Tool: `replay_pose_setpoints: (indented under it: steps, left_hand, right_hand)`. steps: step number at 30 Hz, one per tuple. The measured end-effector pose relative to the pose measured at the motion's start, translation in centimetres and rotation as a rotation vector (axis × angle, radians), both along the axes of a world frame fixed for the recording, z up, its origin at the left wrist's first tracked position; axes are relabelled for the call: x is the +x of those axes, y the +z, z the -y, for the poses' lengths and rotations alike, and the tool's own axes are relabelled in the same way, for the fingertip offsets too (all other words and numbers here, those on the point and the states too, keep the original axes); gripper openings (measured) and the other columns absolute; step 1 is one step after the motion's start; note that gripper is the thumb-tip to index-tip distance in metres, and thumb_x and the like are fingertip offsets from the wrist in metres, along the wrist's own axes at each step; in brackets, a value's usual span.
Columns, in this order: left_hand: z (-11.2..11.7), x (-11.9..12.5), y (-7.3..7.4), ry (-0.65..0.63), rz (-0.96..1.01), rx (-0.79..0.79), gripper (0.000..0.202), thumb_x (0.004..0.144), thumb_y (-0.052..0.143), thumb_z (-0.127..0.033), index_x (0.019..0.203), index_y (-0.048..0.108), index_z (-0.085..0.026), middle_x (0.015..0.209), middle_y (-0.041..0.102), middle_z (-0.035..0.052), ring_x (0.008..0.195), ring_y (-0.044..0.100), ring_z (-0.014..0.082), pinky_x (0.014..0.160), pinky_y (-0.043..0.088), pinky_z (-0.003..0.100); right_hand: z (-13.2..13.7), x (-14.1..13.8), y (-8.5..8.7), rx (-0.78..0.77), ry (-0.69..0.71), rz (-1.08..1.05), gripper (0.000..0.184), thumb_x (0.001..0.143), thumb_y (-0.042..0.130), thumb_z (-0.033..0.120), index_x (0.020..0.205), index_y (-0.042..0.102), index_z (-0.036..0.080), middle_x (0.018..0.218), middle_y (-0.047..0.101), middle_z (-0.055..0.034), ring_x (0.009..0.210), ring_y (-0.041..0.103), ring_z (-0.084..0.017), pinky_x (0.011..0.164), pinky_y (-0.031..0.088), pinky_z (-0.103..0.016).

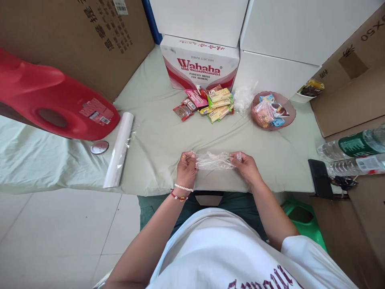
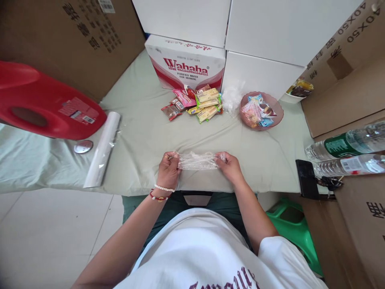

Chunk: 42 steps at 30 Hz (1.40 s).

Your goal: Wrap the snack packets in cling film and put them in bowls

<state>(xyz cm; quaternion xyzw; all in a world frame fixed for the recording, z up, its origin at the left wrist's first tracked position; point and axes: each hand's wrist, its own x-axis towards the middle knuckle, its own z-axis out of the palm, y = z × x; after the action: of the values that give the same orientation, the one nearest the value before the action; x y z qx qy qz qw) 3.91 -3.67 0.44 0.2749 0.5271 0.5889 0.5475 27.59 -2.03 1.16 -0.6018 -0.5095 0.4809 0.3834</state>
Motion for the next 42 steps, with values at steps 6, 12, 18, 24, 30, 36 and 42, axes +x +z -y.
replay_pose_setpoints:
  steps: [6,12,18,24,30,36,42]
  left_hand:
    - [-0.5,-0.7,-0.7,0.051,-0.013,-0.009,0.043,0.082,0.076,-0.057,0.091,0.049,-0.026,0.063,0.045,-0.0098,0.049,0.041,0.0070,0.044,0.032,0.019]
    - [-1.2,-0.8,-0.6,0.032,-0.049,0.044,0.043,0.084,0.075,-0.060,0.092,0.051,-0.024,0.066,0.045,-0.0091,0.049,0.038,0.0061,0.043,0.033,0.019]
    - [-1.7,-0.9,0.1,-0.111,-0.091,0.118,0.046,0.083,0.074,-0.064,0.095,0.055,-0.024,0.062,0.043,-0.0094,0.047,0.036,0.0069,0.042,0.032,0.020]
    - [-1.6,-0.6,1.4,-0.223,-0.121,0.147,0.044,0.086,0.072,-0.064,0.092,0.057,-0.023,0.060,0.042,-0.0091,0.045,0.038,0.0072,0.042,0.034,0.021]
    - [-2.4,-2.4,1.5,0.068,-0.121,0.004,0.034,0.082,0.074,-0.049,0.090,0.053,-0.023,0.070,0.054,-0.0071,0.053,0.055,0.0078,0.046,0.040,0.018]
    - [-2.8,-3.8,0.9,0.246,0.045,-0.079,0.026,0.077,0.069,-0.035,0.090,0.050,-0.023,0.074,0.058,-0.0051,0.071,0.067,0.0126,0.061,0.051,0.021]
    - [0.2,-6.6,1.9,0.216,-0.725,0.006,0.036,0.063,0.061,-0.011,0.097,0.064,-0.021,0.108,0.063,0.0057,0.104,0.063,0.0217,0.088,0.054,0.036]
  right_hand:
    - [1.1,1.7,1.0,-0.107,-0.106,-0.218,0.043,0.067,0.088,0.057,0.090,0.077,0.023,0.092,0.073,-0.0039,0.078,0.062,-0.018,0.072,0.059,-0.034]
    - [3.8,8.2,3.8,-0.130,0.383,-0.018,0.044,0.074,0.088,0.056,0.102,0.080,0.023,0.115,0.073,-0.0092,0.106,0.068,-0.026,0.095,0.057,-0.039]
    - [2.2,10.1,7.3,0.024,0.611,0.315,0.059,0.089,0.075,0.059,0.138,0.068,0.027,0.136,0.067,-0.0122,0.126,0.063,-0.031,0.111,0.051,-0.048]
    - [-1.1,-0.1,4.1,0.653,0.659,0.387,0.040,0.097,0.069,0.039,0.136,0.066,0.029,0.126,0.067,-0.0112,0.122,0.059,-0.028,0.106,0.052,-0.050]
    - [-0.2,-2.9,3.5,0.958,0.359,0.446,0.026,0.101,0.059,0.017,0.115,0.075,0.031,0.096,0.067,-0.0068,0.102,0.061,-0.024,0.086,0.056,-0.043]
    - [1.5,-0.8,3.3,1.001,0.337,0.559,0.029,0.097,0.061,0.011,0.102,0.079,0.032,0.098,0.071,-0.0067,0.111,0.060,-0.026,0.094,0.055,-0.044]
    - [3.9,0.1,-0.5,0.906,0.415,0.549,0.033,0.097,0.054,0.004,0.088,0.077,0.026,0.102,0.069,-0.0058,0.111,0.059,-0.023,0.089,0.058,-0.040]
